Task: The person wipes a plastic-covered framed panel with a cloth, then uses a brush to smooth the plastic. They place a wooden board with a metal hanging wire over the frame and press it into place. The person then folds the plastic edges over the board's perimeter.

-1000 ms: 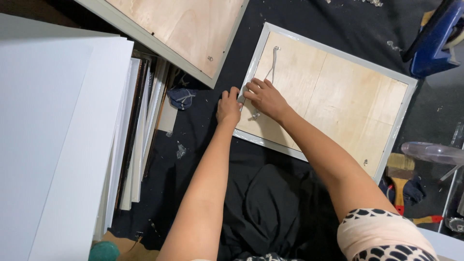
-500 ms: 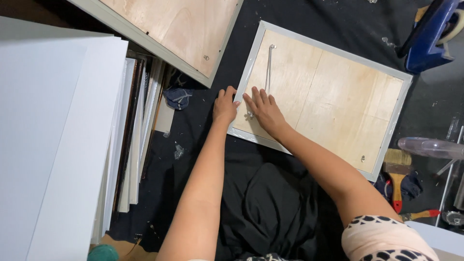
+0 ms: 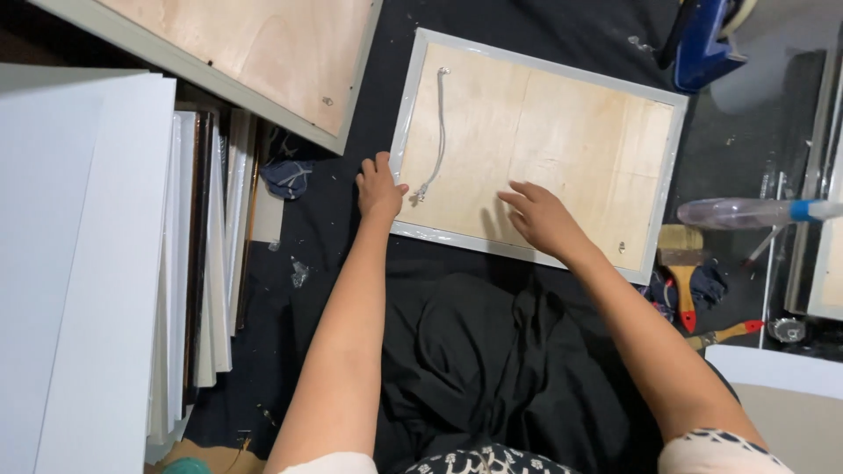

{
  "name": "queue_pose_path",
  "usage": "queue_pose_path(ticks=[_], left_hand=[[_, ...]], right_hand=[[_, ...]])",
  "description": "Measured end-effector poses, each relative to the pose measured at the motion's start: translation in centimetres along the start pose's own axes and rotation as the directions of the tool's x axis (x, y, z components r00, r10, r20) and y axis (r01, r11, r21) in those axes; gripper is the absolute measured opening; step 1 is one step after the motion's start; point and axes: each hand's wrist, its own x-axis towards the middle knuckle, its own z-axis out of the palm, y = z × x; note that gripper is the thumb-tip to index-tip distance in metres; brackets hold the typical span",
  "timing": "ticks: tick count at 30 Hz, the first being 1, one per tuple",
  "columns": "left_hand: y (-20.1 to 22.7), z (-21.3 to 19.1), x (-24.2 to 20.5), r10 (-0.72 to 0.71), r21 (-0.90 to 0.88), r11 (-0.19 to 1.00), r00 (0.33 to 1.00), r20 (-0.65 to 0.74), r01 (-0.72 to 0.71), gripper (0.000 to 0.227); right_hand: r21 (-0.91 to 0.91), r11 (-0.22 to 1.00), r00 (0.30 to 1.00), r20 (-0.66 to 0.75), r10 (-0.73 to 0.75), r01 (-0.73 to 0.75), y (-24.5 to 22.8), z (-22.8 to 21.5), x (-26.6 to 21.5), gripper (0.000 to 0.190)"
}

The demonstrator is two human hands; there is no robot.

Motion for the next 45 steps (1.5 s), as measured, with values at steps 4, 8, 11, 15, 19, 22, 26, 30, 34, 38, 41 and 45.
queue_pose_path(ticks=[4, 8, 11, 15, 19, 22, 26, 30, 34, 38, 41, 45], left_hand=[[0.7, 0.4, -1.7, -0.003, -0.018, 1.000, 0.999, -0.044, 0.002, 0.061], [1.1, 1.2, -2.1, -0.065, -0.003, 0.998, 0.991, -0.118, 0.065, 0.061], [-0.1, 2.0, -1.6, -0.083, -0.019, 0.997, 0.981, -0.173, 0.081, 0.057], [0.7, 2.1, -1.3, -0.031, -0.033, 0.999, 0.973, -0.228, 0.024, 0.054], [1.5, 2.3, -1.2, 0.011, -0.026, 1.000, 0.970, -0.244, -0.017, 0.060], [1.5, 2.4, -0.5, 0.003, 0.040, 0.999, 0.960, -0.280, 0.009, 0.067], [5.2, 1.6, -0.6, -0.009, 0.209, 0.973, 0.929, -0.370, 0.093, 0.067], [17.0, -1.9, -2.8, 0.275, 0.298, 0.929, 0.947, -0.164, -0.219, 0.060], [22.1, -0.3, 1.6, 0.414, 0.304, 0.864, 0.910, 0.022, -0.400, 0.064], [22.9, 2.6, 5.5, 0.328, 0.450, 0.821, 0.935, 0.133, -0.352, 0.088], [22.0, 4.0, 6.5, 0.290, 0.473, 0.817, 0.944, 0.159, -0.331, 0.096], [22.3, 3.5, 7.2, 0.310, 0.524, 0.775, 0.935, 0.170, -0.353, 0.102]], right_hand=[[-0.161, 0.947, 0.956, 0.050, 0.289, -0.278, 11.9, 2.7, -9.3, 0.048], [0.166, 0.658, 0.655, -0.078, 0.751, -0.734, 23.4, 7.9, -14.0, 0.078], [0.360, 0.497, 0.516, -0.048, 0.855, -0.789, 22.7, 7.6, -13.4, 0.088], [0.407, 0.424, 0.405, -0.138, 0.904, -0.809, 19.9, 5.5, -11.5, 0.079], [0.402, 0.424, 0.393, -0.160, 0.905, -0.812, 20.2, 5.5, -10.9, 0.080], [0.473, 0.426, 0.416, -0.133, 0.900, -0.771, 22.2, 5.8, -11.2, 0.082], [0.460, 0.435, 0.446, -0.093, 0.890, -0.774, 21.2, 5.4, -10.2, 0.077], [0.536, 0.450, 0.503, -0.055, 0.863, -0.714, 14.3, 0.7, -8.0, 0.073], [0.455, 0.499, 0.549, -0.025, 0.835, -0.738, 13.3, -0.2, -7.6, 0.071], [0.401, 0.531, 0.539, -0.103, 0.836, -0.747, 15.3, 2.0, -7.7, 0.063], [0.423, 0.508, 0.522, -0.093, 0.848, -0.750, 15.5, 2.5, -7.8, 0.060], [0.419, 0.502, 0.517, -0.086, 0.852, -0.757, 15.3, 1.9, -7.2, 0.059]])
